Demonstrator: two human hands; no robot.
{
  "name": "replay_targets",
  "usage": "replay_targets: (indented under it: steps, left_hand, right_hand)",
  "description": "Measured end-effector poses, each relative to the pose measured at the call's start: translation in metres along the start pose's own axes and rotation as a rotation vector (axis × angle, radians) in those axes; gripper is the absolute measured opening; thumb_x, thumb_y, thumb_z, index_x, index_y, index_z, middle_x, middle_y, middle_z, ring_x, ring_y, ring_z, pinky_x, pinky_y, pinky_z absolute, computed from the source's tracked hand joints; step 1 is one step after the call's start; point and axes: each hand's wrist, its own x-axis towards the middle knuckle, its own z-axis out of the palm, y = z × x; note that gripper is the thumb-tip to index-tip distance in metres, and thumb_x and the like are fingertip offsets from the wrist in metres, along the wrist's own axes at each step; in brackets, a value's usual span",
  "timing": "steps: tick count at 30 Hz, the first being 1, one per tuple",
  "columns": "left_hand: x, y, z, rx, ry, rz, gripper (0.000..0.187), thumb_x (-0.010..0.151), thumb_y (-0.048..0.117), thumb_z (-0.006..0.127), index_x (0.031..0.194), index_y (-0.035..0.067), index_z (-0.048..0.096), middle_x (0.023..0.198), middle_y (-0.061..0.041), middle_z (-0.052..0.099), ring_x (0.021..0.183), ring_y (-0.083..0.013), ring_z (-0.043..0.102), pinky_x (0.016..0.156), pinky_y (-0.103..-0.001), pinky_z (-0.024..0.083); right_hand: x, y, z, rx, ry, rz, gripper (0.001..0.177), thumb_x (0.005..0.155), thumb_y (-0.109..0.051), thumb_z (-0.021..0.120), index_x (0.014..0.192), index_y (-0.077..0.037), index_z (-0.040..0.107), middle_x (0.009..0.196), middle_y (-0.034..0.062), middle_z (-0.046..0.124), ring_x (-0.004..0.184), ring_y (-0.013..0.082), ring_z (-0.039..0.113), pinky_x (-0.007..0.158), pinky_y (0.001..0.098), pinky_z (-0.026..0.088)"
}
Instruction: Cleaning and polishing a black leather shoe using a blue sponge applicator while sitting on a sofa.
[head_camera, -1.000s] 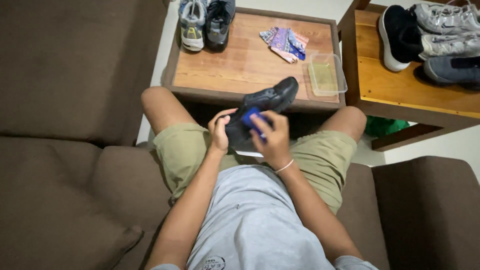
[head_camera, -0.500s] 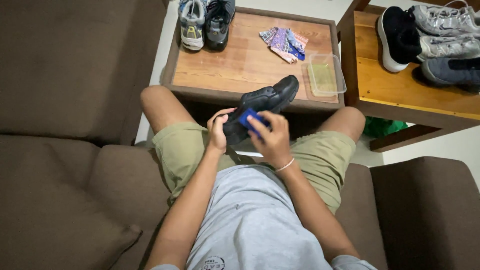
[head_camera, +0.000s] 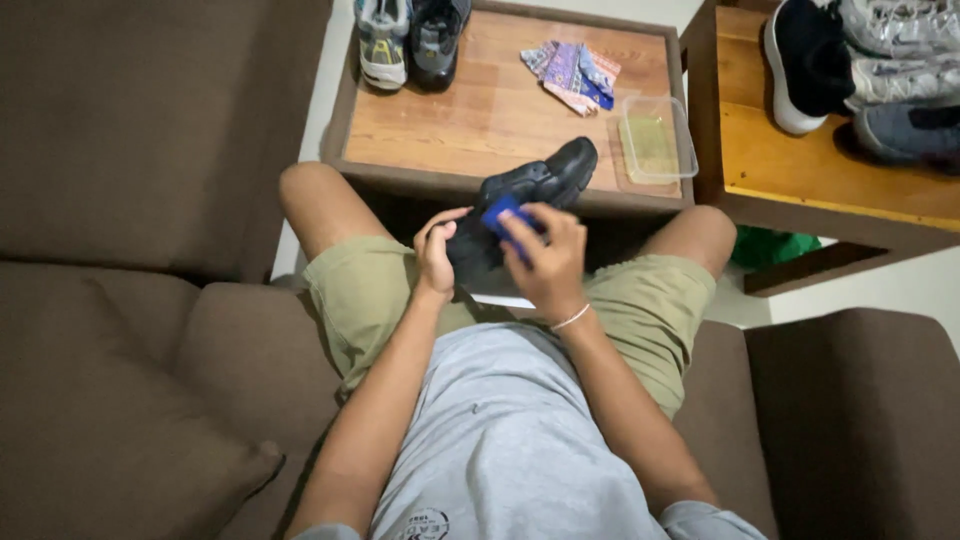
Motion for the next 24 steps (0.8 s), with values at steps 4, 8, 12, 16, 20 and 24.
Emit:
replay_targets:
  steps: [4, 8, 12, 16, 20, 24]
  left_hand:
    - [-0.001, 0.000, -0.001, 0.048, 0.002, -0.006, 0.039, 0.083, 0.030, 0.057, 0.106, 0.008, 0.081, 0.106, -0.012, 0.076, 0.099, -0.0183, 0.064, 0.096, -0.028, 0.047]
    - [0.004, -0.009, -0.003, 0.053, 0.009, 0.002, 0.039, 0.084, 0.030, 0.057, 0.106, 0.006, 0.080, 0.106, -0.013, 0.075, 0.101, -0.0205, 0.063, 0.099, -0.030, 0.044]
    - [0.002, -0.005, -0.001, 0.040, 0.009, 0.020, 0.039, 0.086, 0.031, 0.057, 0.106, 0.006, 0.079, 0.107, -0.013, 0.075, 0.102, -0.0209, 0.063, 0.100, -0.030, 0.043]
    - [-0.003, 0.011, 0.003, 0.066, -0.023, 0.031, 0.040, 0.084, 0.031, 0.057, 0.105, 0.007, 0.080, 0.107, -0.013, 0.076, 0.103, -0.0213, 0.065, 0.100, -0.031, 0.044]
    - [-0.003, 0.006, 0.002, 0.051, -0.060, -0.014, 0.040, 0.082, 0.030, 0.057, 0.105, 0.008, 0.081, 0.104, -0.011, 0.076, 0.098, -0.0178, 0.065, 0.096, -0.028, 0.046]
    - [-0.003, 0.009, 0.002, 0.011, -0.058, -0.034, 0.042, 0.082, 0.031, 0.056, 0.106, 0.006, 0.080, 0.104, -0.013, 0.075, 0.097, -0.0193, 0.063, 0.096, -0.029, 0.046]
  right_hand:
    - [0.014, 0.017, 0.003, -0.079, 0.086, 0.144, 0.046, 0.088, -0.014, 0.078, 0.133, -0.018, 0.070, 0.126, 0.0134, 0.058, 0.105, 0.0335, 0.057, 0.085, 0.0453, 0.044]
    - [-0.002, -0.006, 0.009, 0.066, -0.004, 0.063, 0.050, 0.081, -0.013, 0.081, 0.129, -0.019, 0.071, 0.123, 0.0134, 0.059, 0.104, 0.0343, 0.058, 0.087, 0.0463, 0.044]
    - [-0.002, -0.010, 0.001, 0.080, -0.062, -0.049, 0.046, 0.082, -0.015, 0.080, 0.127, -0.025, 0.073, 0.121, 0.0112, 0.063, 0.105, 0.0319, 0.061, 0.086, 0.0451, 0.044]
    - [0.019, 0.024, -0.004, 0.001, 0.081, 0.068, 0.049, 0.084, -0.010, 0.080, 0.132, -0.015, 0.070, 0.124, 0.0157, 0.059, 0.104, 0.0352, 0.057, 0.088, 0.0466, 0.044]
    - [0.007, 0.006, -0.002, 0.054, 0.072, 0.105, 0.051, 0.082, -0.008, 0.081, 0.131, -0.015, 0.070, 0.123, 0.0155, 0.057, 0.106, 0.0354, 0.057, 0.092, 0.0464, 0.045]
    - [-0.001, -0.005, -0.006, 0.025, 0.003, -0.016, 0.043, 0.082, -0.016, 0.080, 0.124, -0.022, 0.075, 0.119, 0.0129, 0.063, 0.103, 0.0332, 0.061, 0.088, 0.0464, 0.045]
